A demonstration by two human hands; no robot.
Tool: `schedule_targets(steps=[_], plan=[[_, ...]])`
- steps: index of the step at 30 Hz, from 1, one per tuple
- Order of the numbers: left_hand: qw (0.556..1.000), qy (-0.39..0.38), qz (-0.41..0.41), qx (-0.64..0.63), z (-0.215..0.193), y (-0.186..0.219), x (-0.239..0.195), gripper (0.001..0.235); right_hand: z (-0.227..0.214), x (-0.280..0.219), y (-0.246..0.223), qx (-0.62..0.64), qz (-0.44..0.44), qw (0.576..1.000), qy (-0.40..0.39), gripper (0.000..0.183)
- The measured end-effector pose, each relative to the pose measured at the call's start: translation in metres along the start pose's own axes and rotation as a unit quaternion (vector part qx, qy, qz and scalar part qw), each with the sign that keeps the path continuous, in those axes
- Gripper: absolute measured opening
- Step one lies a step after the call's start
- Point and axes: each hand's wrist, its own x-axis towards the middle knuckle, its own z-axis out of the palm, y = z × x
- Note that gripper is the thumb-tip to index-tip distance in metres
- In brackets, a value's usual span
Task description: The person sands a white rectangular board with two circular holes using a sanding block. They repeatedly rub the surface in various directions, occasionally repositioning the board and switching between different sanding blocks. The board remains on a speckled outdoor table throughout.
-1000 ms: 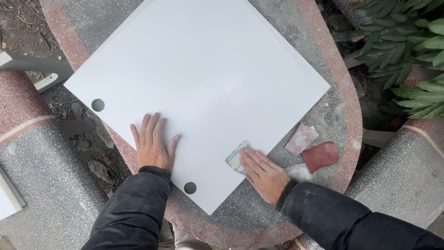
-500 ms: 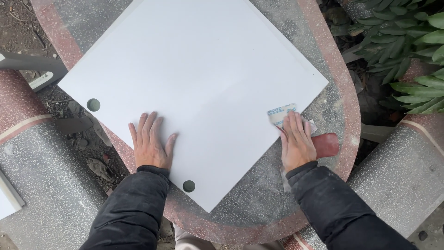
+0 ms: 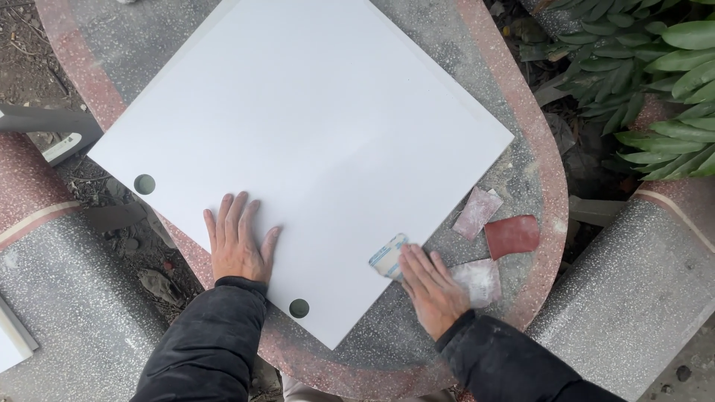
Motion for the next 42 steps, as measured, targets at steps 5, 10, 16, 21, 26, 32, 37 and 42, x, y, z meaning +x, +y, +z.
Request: schedule_targets(steps=[5,10,16,21,26,32,37,42], plan=[[0.992,-0.078,-0.062,0.083,0.017,-0.014,-0.012,0.063,-0.016,0.045,0.040,0.063,0.167,0.984,0.027,0.058],[0.992,-0.074,-0.060,0.087,0.019,-0.014,-0.008,0.061,-0.005,0.002,-0.017,0.068,0.049,0.996,0.007,0.054],[0.993,-0.070,-0.055,0.084,0.020,-0.019,-0.009,0.061,-0.014,0.055,0.028,0.052,0.193,0.975,0.100,0.056],[0.994,-0.068,-0.048,0.075,0.013,-0.034,-0.005,0.058,-0.018,0.005,-0.087,0.102,0.055,0.993,0.016,0.056],[0.993,-0.072,-0.038,0.085,0.011,-0.036,-0.006,0.059,-0.033,0.050,0.013,0.165,0.259,0.940,0.153,0.051],[0.996,0.007,-0.034,0.085,-0.029,-0.052,0.078,0.078,-0.077,0.052,-0.018,0.353,0.597,0.672,0.259,0.035],[0.994,0.050,-0.077,0.053,-0.028,-0.172,0.149,0.081,-0.028,0.030,-0.041,0.580,0.681,0.357,0.269,0.036],[0.948,-0.171,-0.250,0.095,-0.015,-0.273,0.166,0.096,0.006,0.064,-0.067,0.538,0.684,0.377,0.317,0.032]])
